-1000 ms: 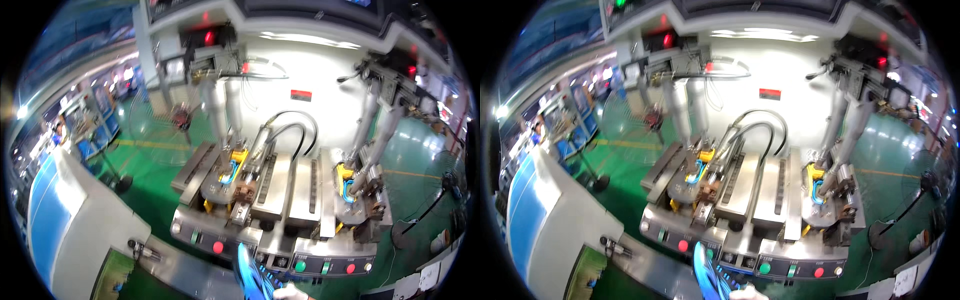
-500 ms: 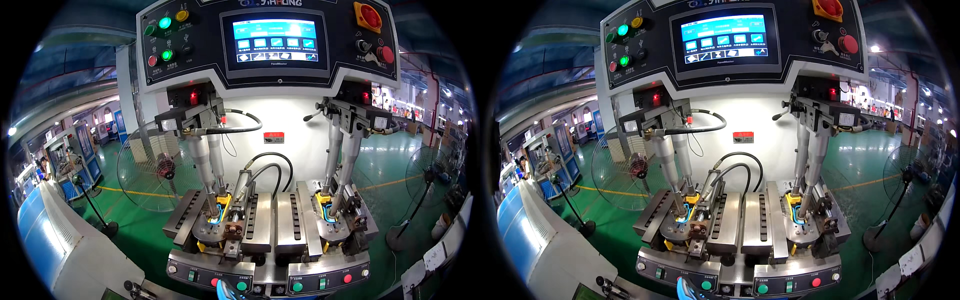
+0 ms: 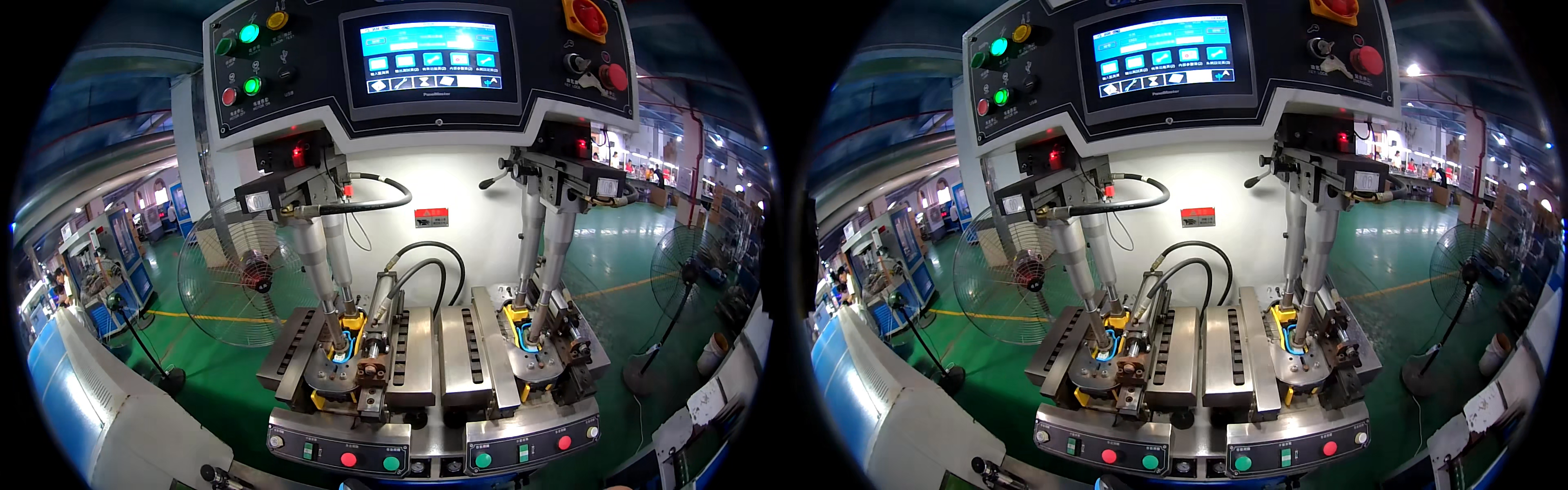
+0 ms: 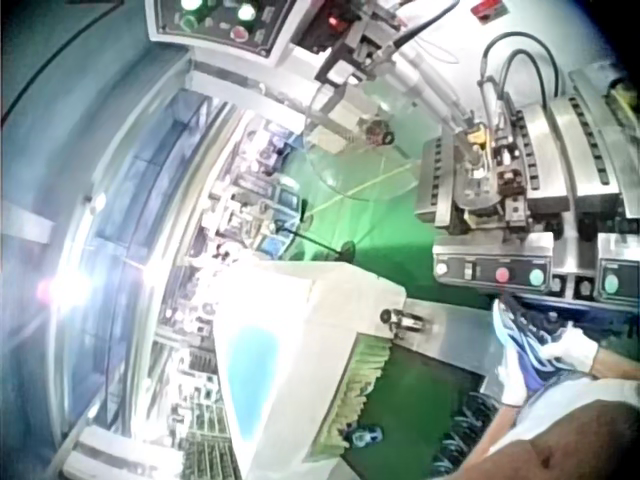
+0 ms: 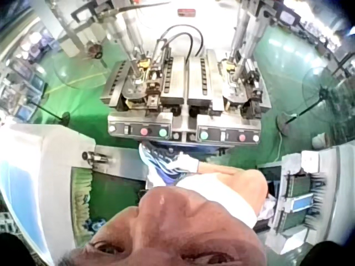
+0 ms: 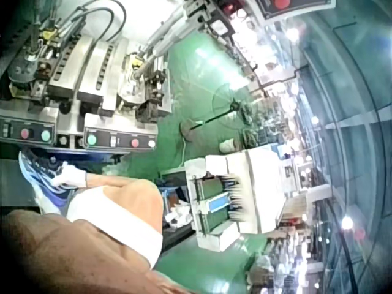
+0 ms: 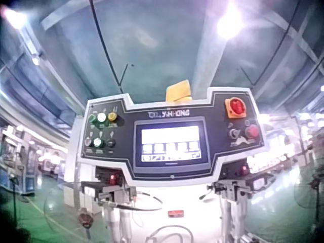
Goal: The person places shoes into a pressing machine, presses buttons to operate the machine, removes the shoes from the molds, and places them onto a conveyor belt.
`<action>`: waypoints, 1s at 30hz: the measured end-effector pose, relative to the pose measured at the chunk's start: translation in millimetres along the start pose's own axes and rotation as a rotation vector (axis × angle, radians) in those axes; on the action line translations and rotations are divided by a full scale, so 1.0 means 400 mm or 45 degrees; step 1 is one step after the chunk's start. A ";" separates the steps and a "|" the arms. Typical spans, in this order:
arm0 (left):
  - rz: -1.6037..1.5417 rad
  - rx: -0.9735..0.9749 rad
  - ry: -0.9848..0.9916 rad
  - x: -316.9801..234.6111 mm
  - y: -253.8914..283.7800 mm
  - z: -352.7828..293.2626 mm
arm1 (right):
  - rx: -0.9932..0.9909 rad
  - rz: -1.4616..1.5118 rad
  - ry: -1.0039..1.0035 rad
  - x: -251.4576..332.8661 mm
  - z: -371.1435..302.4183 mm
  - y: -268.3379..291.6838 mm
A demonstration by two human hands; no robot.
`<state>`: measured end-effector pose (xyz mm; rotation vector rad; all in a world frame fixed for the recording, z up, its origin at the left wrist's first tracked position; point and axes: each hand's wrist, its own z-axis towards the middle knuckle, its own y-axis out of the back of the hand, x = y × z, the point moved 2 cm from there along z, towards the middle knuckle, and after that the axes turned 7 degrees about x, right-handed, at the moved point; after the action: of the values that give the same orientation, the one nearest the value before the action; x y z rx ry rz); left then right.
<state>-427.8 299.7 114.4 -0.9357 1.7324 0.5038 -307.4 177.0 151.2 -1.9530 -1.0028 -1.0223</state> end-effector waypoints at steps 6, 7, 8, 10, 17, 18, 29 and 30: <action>-0.021 0.023 0.022 -0.004 -0.007 0.002 | 0.043 -0.182 0.014 -0.013 0.010 0.001; -0.025 0.026 0.028 -0.006 -0.009 0.004 | 0.053 -0.122 -0.013 -0.011 0.008 0.000; -0.031 0.026 0.030 -0.007 -0.009 0.006 | 0.063 -0.063 -0.040 -0.007 0.005 -0.001; -0.041 0.029 0.039 -0.006 -0.010 0.002 | 0.053 -0.090 -0.062 0.003 0.002 0.001; -0.087 0.022 0.070 -0.008 -0.003 -0.023 | -0.054 -0.104 -0.013 -0.033 0.018 0.019; -0.093 0.013 0.089 -0.006 0.007 -0.033 | -0.070 -0.007 -0.020 -0.026 0.015 0.017; 0.172 0.212 -0.794 -0.369 0.005 0.144 | 0.032 0.662 0.207 0.193 -0.049 0.128; 0.126 0.198 -0.798 -0.372 0.007 0.160 | 0.000 0.735 0.223 0.215 -0.049 0.145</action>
<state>-371.0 398.8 229.2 -0.5052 1.2264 0.6370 -230.4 160.7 221.4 -1.9422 -0.3048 -0.8336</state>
